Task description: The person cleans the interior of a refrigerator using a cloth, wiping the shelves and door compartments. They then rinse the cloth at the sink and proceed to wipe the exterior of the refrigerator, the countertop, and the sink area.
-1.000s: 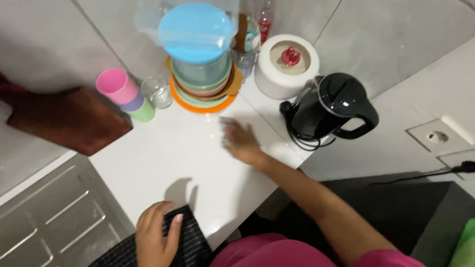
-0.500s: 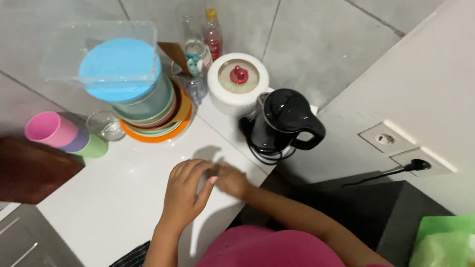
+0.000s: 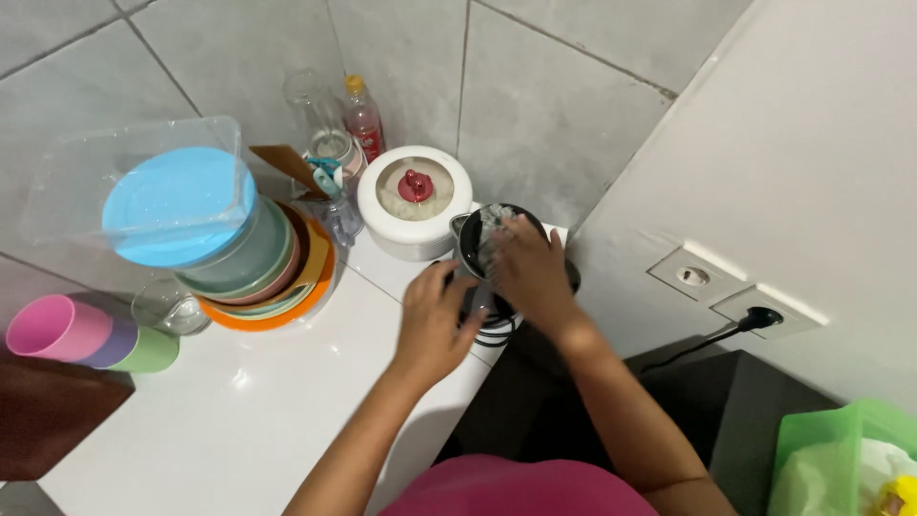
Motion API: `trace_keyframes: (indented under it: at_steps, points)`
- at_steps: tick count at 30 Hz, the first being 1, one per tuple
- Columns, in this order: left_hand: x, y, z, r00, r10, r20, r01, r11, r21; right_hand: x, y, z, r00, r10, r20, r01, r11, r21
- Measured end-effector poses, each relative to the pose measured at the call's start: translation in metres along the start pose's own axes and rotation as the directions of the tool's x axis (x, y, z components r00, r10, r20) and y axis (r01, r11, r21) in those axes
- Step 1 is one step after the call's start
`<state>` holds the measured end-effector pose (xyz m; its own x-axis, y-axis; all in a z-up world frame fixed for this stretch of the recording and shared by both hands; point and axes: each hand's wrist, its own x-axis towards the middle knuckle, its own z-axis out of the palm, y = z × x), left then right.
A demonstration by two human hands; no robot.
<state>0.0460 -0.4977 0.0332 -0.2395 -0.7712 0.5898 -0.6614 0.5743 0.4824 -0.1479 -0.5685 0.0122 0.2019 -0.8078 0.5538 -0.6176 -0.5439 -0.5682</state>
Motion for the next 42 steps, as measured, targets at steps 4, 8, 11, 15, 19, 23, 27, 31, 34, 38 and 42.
trace_keyframes:
  at_steps: [4,8,11,15,19,23,27,31,34,38,42]
  points:
    - [-0.001,-0.016,0.042,0.998,0.047,0.045,-0.050,0.997,0.063,-0.006,-0.007,0.009,0.994,-0.087,0.069,0.099,0.972,-0.212]
    - [0.001,-0.011,0.041,0.997,0.058,0.051,-0.063,0.992,0.108,0.013,0.003,0.001,0.997,0.005,0.079,0.023,0.936,-0.350]
    - [0.001,-0.013,0.043,0.997,0.061,0.039,-0.066,0.990,0.124,0.009,0.008,0.008,0.997,-0.038,0.060,0.060,0.901,-0.430]
    - [-0.001,-0.014,0.046,0.998,0.012,0.055,-0.018,0.994,0.107,0.012,0.014,0.003,0.980,-0.052,0.193,0.111,0.944,-0.310]
    - [0.005,-0.011,0.045,0.999,-0.002,0.047,-0.001,0.998,0.067,0.022,0.034,0.005,0.998,-0.069,-0.001,0.062,0.901,-0.429]
    - [0.010,-0.013,0.049,0.998,0.033,0.049,-0.035,0.998,0.053,0.016,0.025,-0.004,0.967,0.244,-0.076,-0.256,0.929,-0.269]
    - [0.016,-0.022,0.054,0.987,0.061,0.149,-0.089,0.979,0.186,-0.011,0.025,-0.006,0.926,0.263,-0.272,-0.325,0.920,-0.217]
    - [0.015,-0.025,0.057,0.978,0.096,0.187,-0.142,0.957,0.254,-0.054,0.066,0.025,0.777,0.369,-0.510,-0.390,0.918,0.070]
    - [0.020,-0.025,0.054,0.974,0.098,0.206,-0.149,0.956,0.251,-0.082,0.096,0.051,0.753,0.282,-0.595,-0.190,0.958,0.214]
    - [0.021,-0.025,0.050,0.969,0.105,0.224,-0.155,0.963,0.219,-0.115,0.125,0.090,0.740,0.240,-0.628,-0.149,0.969,0.195]
    - [0.020,-0.024,0.048,0.968,0.121,0.218,-0.165,0.967,0.195,-0.120,0.122,0.093,0.745,0.383,-0.546,-0.335,0.923,0.191]
